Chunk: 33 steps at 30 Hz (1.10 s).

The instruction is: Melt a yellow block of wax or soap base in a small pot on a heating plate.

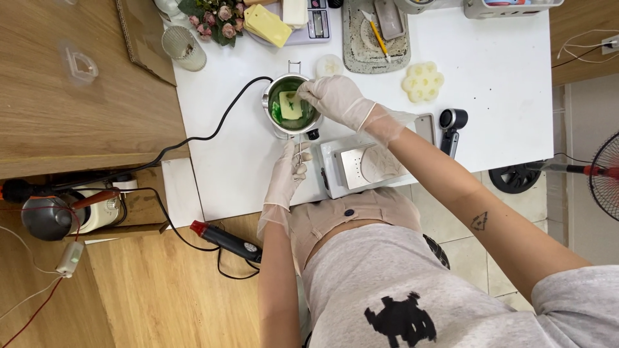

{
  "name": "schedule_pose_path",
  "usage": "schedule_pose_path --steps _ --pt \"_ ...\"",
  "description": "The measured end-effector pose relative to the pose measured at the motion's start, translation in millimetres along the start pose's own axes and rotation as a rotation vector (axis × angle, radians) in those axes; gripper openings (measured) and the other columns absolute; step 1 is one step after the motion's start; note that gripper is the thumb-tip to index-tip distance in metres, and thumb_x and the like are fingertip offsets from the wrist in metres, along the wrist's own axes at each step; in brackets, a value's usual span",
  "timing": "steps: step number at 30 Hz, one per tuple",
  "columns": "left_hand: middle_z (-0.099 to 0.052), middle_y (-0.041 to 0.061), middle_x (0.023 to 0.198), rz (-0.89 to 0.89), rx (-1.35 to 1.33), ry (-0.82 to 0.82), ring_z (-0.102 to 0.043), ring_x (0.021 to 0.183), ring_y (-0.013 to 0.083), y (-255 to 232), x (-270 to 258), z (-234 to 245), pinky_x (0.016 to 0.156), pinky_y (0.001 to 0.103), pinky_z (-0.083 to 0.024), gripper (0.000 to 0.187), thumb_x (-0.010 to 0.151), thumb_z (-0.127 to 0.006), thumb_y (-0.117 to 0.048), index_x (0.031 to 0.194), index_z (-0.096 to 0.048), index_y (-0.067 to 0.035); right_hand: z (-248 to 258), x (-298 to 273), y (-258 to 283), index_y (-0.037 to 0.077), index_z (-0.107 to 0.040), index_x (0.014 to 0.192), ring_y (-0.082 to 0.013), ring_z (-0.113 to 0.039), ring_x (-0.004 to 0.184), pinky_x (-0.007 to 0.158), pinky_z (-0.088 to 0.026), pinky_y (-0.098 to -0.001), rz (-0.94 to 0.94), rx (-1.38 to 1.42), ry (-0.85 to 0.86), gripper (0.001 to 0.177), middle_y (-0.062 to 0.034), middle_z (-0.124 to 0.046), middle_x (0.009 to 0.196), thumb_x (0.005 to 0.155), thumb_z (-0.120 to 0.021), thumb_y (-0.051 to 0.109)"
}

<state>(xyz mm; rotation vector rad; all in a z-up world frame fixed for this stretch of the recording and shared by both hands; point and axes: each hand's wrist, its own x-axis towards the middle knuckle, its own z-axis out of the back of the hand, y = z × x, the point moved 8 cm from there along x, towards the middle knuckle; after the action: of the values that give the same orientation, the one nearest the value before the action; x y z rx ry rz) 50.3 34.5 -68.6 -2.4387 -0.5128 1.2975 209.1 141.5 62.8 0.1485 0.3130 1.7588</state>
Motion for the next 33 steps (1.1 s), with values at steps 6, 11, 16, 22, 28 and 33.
schedule_pose_path --steps 6,11,16,22,28,33 --pt "-0.06 -0.004 0.082 -0.015 0.024 0.013 -0.036 0.054 0.0036 -5.5 -6.1 -4.8 0.045 0.018 -0.027 0.055 0.106 -0.039 -0.052 0.123 -0.068 -0.008 19.1 -1.8 18.4 0.016 -0.073 0.102 -0.0337 -0.069 0.076 0.07 -0.055 -0.0451 -0.059 0.136 0.03 0.027 -0.0116 -0.074 0.085 0.105 -0.054 0.036" --pt "-0.061 -0.002 0.081 -0.035 -0.057 0.076 -0.033 0.052 0.0033 5.4 14.7 3.8 0.042 0.018 -0.024 0.054 0.107 -0.041 -0.052 0.123 -0.066 -0.007 8.2 -5.1 26.0 0.015 -0.072 0.107 -0.0342 -0.07 0.078 0.073 -0.057 -0.0427 -0.025 0.379 -0.005 0.026 -0.013 -0.074 0.09 0.104 -0.054 0.034" --pt "-0.061 -0.004 0.083 0.003 0.04 -0.027 -0.036 0.054 0.0032 -2.8 -1.8 -0.6 0.043 0.018 -0.026 0.055 0.106 -0.041 -0.053 0.125 -0.066 -0.008 -1.2 -3.6 24.5 0.013 -0.072 0.106 -0.037 -0.069 0.079 0.073 -0.055 -0.0475 -0.026 0.082 0.054 0.028 -0.0157 -0.073 0.088 0.106 -0.056 0.035" --pt "-0.061 -0.003 0.083 -0.01 -0.017 0.044 -0.033 0.053 0.0031 8.1 14.4 6.3 0.043 0.018 -0.024 0.055 0.106 -0.04 -0.053 0.125 -0.065 -0.008 6.2 -5.5 29.7 0.014 -0.072 0.111 -0.0376 -0.068 0.074 0.067 -0.055 -0.0468 0.008 0.287 -0.043 0.027 -0.0156 -0.072 0.085 0.101 -0.056 0.034" --pt "-0.06 -0.004 0.084 -0.015 0.022 0.022 -0.036 0.054 0.0034 0.5 1.8 0.4 0.046 0.018 -0.027 0.057 0.106 -0.04 -0.054 0.127 -0.066 -0.008 7.4 -2.7 25.4 0.013 -0.071 0.11 -0.0368 -0.07 0.08 0.071 -0.055 -0.0476 -0.074 0.178 -0.031 0.028 -0.0146 -0.074 0.09 0.105 -0.054 0.034" --pt "-0.061 -0.004 0.084 -0.012 0.026 0.009 -0.035 0.055 0.003 4.3 5.5 2.4 0.046 0.018 -0.026 0.056 0.105 -0.041 -0.054 0.125 -0.066 -0.009 -0.2 -2.8 24.7 0.015 -0.071 0.109 -0.0357 -0.07 0.08 0.072 -0.055 -0.0458 -0.158 0.299 0.047 0.029 -0.0134 -0.074 0.089 0.102 -0.054 0.037"
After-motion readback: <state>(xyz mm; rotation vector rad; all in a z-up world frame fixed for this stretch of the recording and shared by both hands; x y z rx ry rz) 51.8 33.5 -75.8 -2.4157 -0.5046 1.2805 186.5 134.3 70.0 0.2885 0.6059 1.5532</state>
